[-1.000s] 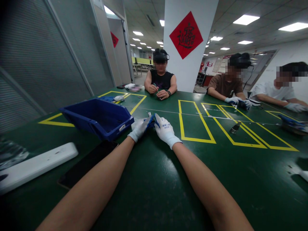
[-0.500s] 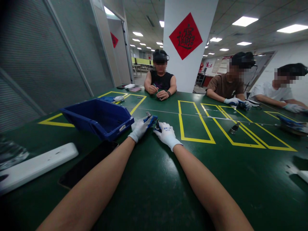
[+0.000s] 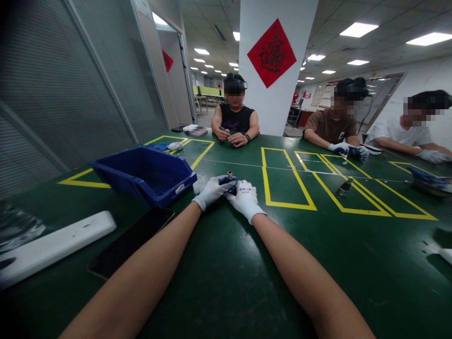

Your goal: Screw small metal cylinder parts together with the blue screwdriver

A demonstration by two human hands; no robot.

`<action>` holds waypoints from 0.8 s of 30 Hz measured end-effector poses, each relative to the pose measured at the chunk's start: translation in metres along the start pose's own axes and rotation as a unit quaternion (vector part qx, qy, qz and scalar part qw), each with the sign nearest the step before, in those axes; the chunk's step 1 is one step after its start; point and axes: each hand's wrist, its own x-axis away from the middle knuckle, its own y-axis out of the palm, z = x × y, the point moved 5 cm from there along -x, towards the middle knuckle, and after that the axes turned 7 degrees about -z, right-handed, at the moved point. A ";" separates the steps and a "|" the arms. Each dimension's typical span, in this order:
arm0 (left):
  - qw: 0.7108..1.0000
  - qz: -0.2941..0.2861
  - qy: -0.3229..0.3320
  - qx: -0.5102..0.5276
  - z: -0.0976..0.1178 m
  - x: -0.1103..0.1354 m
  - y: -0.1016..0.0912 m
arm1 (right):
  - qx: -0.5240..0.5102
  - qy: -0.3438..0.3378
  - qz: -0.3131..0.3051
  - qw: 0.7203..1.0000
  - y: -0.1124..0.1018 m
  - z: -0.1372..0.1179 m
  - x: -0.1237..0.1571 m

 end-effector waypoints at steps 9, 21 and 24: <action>0.979 0.041 -0.016 -0.198 -0.001 -0.001 -0.007 | 0.007 0.024 -0.004 1.000 -0.002 0.006 -0.002; 0.947 0.038 -0.031 -0.319 0.002 -0.002 -0.012 | -0.051 -0.003 -0.004 0.999 -0.002 0.013 -0.006; 0.931 0.046 -0.034 -0.361 0.005 -0.002 -0.013 | -0.063 -0.020 -0.001 0.998 -0.001 0.014 -0.007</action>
